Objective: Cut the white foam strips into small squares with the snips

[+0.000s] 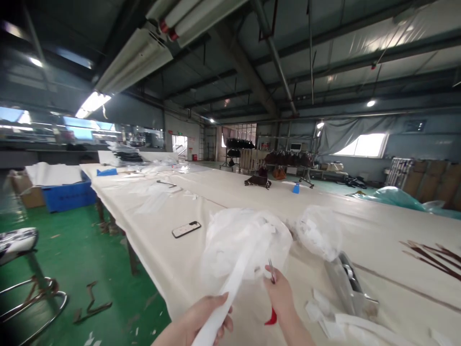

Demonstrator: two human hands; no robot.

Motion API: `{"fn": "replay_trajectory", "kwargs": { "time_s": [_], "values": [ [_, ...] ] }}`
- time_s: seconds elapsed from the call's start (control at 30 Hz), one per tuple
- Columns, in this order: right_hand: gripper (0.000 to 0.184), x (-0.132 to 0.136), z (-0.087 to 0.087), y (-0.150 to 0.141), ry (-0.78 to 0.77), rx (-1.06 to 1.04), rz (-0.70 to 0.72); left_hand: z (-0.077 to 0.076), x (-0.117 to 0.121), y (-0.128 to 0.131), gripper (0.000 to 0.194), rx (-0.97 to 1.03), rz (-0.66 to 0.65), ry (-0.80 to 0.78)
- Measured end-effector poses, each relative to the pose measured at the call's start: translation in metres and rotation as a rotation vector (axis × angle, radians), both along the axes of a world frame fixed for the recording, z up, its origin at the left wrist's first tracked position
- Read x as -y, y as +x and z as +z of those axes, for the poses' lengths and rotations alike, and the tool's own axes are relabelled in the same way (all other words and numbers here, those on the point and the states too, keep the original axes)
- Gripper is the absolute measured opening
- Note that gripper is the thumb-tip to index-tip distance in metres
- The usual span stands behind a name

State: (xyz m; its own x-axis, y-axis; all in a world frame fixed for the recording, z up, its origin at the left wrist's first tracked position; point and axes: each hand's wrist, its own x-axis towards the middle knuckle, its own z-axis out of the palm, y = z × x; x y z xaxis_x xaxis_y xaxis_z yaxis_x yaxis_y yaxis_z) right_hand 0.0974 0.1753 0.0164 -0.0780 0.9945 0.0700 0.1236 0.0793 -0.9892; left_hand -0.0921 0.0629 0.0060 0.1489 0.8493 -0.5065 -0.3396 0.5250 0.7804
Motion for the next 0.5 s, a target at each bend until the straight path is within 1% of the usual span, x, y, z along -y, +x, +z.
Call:
{"fn": "replay_trajectory", "kwargs": {
  "time_s": [0.03,0.07,0.13,0.17,0.2,0.23,0.27,0.3,0.37,0.4,0.5],
  "values": [
    [0.028,-0.006,-0.007,0.003,0.009,0.047,0.001,-0.01,-0.002,-0.007,0.055,0.004,0.009,-0.02],
    [0.037,-0.011,-0.013,0.005,0.025,0.133,0.021,-0.018,-0.003,-0.012,0.054,-0.002,0.023,-0.044],
    [0.056,-0.018,-0.023,0.008,0.09,0.442,0.104,-0.031,-0.004,-0.019,0.053,-0.047,0.042,-0.092],
    [0.059,-0.02,-0.027,0.009,0.128,0.623,0.145,-0.034,-0.004,-0.02,0.054,-0.07,0.048,-0.096],
    [0.055,-0.021,-0.03,0.009,0.161,0.787,0.175,-0.036,-0.003,-0.019,0.054,-0.09,0.048,-0.077],
    [0.045,-0.022,-0.032,0.009,0.183,0.908,0.191,-0.037,-0.002,-0.018,0.054,-0.109,0.048,-0.032],
    [0.032,-0.021,-0.033,0.009,0.19,0.969,0.189,-0.036,0.0,-0.016,0.054,-0.13,0.045,0.032],
    [0.024,-0.018,-0.033,0.01,0.189,0.998,0.184,-0.034,0.003,-0.013,0.056,-0.161,0.04,0.096],
    [0.022,-0.008,-0.034,0.016,0.177,1.039,0.174,-0.029,0.01,-0.005,0.061,-0.263,0.04,0.188],
    [0.023,-0.001,-0.035,0.021,0.169,1.061,0.171,-0.025,0.015,0.0,0.06,-0.32,0.039,0.212],
    [0.023,0.032,-0.042,0.042,0.124,1.103,0.186,-0.014,0.031,0.013,0.051,-0.456,0.029,0.232]
  ]
}}
